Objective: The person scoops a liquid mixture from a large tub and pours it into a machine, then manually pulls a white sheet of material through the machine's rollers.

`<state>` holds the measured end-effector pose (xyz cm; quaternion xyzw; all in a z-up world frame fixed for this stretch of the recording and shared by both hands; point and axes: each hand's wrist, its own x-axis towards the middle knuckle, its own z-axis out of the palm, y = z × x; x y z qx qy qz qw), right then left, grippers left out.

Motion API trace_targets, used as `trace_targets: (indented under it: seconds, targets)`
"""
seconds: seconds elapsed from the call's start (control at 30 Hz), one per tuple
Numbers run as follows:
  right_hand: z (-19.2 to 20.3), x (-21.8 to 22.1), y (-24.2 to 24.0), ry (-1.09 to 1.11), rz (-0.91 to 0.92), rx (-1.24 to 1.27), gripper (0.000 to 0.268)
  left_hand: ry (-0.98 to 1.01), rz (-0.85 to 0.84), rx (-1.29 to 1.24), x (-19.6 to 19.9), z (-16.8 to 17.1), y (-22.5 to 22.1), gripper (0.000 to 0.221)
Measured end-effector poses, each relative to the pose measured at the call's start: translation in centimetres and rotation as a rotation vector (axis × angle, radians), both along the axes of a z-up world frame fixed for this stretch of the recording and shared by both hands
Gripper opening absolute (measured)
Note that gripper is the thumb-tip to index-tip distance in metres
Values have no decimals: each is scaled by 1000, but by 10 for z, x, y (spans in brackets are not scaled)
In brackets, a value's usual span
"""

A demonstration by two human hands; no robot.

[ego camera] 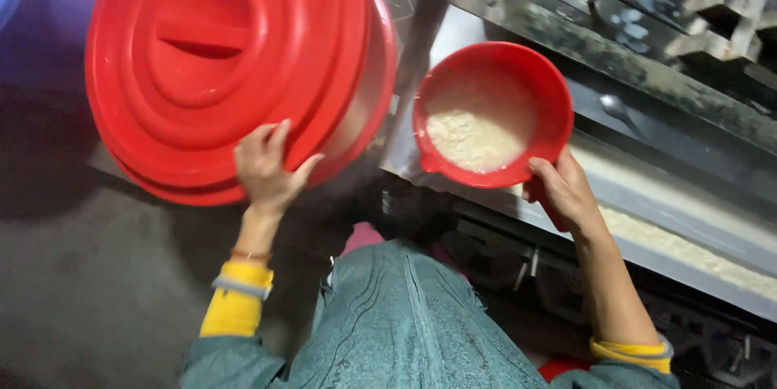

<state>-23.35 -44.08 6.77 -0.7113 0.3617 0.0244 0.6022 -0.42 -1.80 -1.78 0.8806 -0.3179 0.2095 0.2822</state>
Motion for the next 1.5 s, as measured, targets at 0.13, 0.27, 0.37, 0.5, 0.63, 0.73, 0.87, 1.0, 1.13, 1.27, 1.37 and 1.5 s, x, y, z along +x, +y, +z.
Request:
trace_targets:
  seconds: [0.13,0.27,0.37,0.5,0.63,0.73,0.87,1.0,1.13,1.27,1.37,1.5]
  targets:
    - [-15,-75,-33,-61,-136,36,31,75,58,192,-17,-83,-53,90]
    - [-20,-131,-54,-28,-209,-54,35,320,134,368,-36,-109,-74,96]
    - [-44,-159,-77,-28,-249,-74,36,328,129,445,-45,-117,-81,103]
    - [-49,-166,-88,-74,-262,-85,36,350,131,600,-62,-129,-95,110]
    - [-62,-155,-97,-121,-266,-40,34,129,194,638,-59,-170,-93,75]
    - [-49,-138,-89,-154,-217,-85,36,286,236,701,-61,-155,-103,73]
    - [-42,-115,-82,-190,-169,-134,43,330,303,744,-71,-123,-117,76]
    - [-49,-103,-82,-181,-116,-212,44,331,295,749,-68,-128,-118,79]
    - [-43,-92,-79,-155,-55,-316,53,332,279,768,-62,-138,-113,84]
    - [-37,-92,-78,-113,12,-527,77,355,225,761,-56,-145,-103,92]
    - [-49,-98,-91,-112,16,-569,77,382,154,702,-51,-135,-93,105]
    - [-52,-116,-109,-100,8,-601,78,451,110,431,-56,-119,-71,101]
